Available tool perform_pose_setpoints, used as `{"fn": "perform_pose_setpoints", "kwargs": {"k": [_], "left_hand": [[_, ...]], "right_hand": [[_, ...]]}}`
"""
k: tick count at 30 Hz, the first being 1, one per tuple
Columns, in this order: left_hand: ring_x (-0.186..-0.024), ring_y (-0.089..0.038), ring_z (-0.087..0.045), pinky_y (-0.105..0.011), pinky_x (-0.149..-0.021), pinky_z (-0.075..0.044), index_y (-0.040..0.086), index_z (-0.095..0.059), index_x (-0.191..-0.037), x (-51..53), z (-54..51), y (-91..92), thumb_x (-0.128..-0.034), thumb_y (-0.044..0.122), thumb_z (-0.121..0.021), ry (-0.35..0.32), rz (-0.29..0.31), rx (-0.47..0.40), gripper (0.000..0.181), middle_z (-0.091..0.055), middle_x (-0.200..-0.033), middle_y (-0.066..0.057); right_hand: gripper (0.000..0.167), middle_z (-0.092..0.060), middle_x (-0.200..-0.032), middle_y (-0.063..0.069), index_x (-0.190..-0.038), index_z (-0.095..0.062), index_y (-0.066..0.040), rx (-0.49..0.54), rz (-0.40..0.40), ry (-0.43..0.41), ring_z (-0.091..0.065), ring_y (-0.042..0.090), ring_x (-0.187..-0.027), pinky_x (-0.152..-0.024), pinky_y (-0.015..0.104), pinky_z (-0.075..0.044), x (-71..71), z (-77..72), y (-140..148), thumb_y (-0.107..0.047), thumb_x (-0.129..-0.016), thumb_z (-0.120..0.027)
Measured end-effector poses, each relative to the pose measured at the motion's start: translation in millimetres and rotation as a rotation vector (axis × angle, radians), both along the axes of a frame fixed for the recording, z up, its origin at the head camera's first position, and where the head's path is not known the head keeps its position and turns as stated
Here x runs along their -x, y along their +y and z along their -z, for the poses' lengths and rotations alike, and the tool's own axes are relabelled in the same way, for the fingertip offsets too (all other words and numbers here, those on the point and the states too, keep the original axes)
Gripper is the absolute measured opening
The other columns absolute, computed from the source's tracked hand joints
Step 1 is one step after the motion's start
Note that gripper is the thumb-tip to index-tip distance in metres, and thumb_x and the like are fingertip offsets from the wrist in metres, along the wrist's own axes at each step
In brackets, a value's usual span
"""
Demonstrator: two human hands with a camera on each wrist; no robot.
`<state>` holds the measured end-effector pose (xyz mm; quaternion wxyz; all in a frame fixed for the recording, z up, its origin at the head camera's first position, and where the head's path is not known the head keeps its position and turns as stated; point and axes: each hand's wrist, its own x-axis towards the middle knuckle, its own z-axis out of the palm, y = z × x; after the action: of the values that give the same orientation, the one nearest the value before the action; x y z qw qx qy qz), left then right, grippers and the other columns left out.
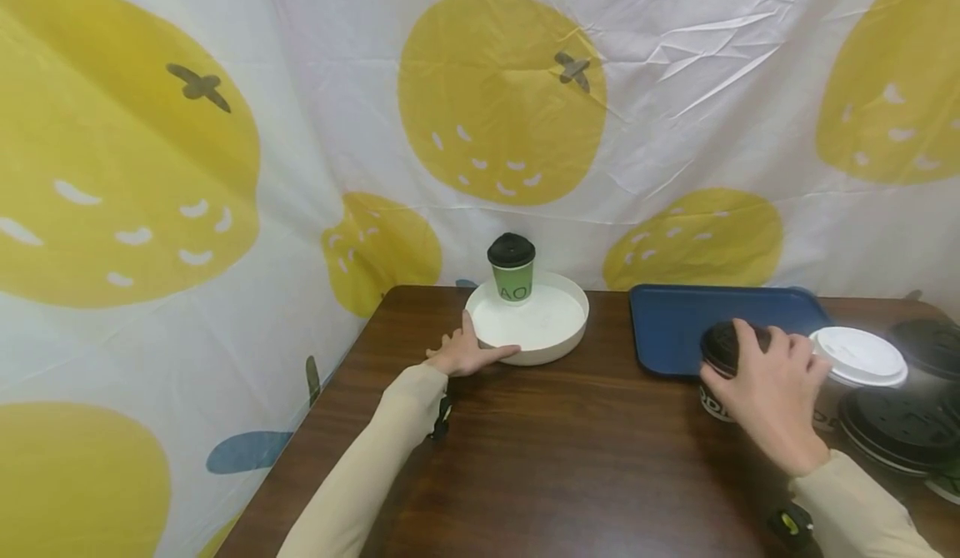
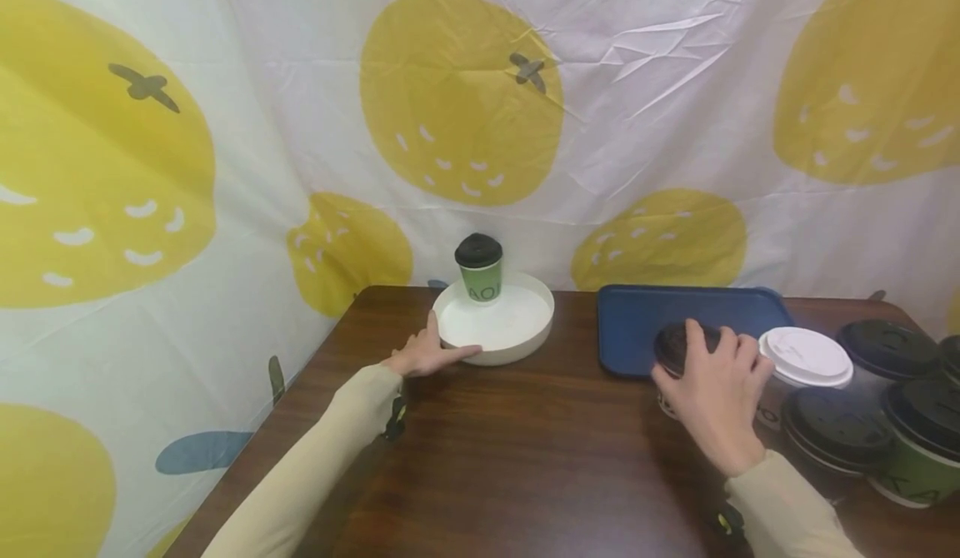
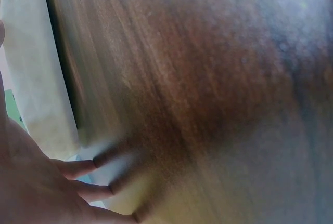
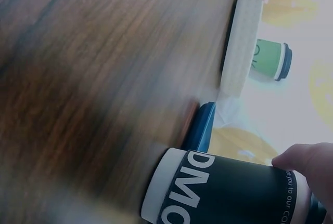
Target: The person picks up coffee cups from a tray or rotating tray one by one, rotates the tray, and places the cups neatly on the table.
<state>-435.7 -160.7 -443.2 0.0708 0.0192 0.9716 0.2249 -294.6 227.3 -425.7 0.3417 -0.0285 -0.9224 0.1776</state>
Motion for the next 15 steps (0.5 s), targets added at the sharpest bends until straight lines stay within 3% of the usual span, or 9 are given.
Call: {"fn": "perform_pose_setpoints", "kwargs": {"k": [15], "left_hand": [[-0.159,-0.052,-0.017,-0.078,-0.121,-0.016,0.006,0.008,-0.166,1.7,2.0,0.3,-0.0792,0.085,-0.058,-0.006,0.001,-0.013,0.135,-0.022,-0.169,-0.03]], "right_hand": [[0.077,-0.046,-0.128,0.044,-0.127,-0.051,0.011,-0.028,0.012,0.05,-0.036,0.062,-0.12,-0.088,0.077,-0.025,-1.6,-2.9,0.1,-0.026,-0.068,-0.085]]}}
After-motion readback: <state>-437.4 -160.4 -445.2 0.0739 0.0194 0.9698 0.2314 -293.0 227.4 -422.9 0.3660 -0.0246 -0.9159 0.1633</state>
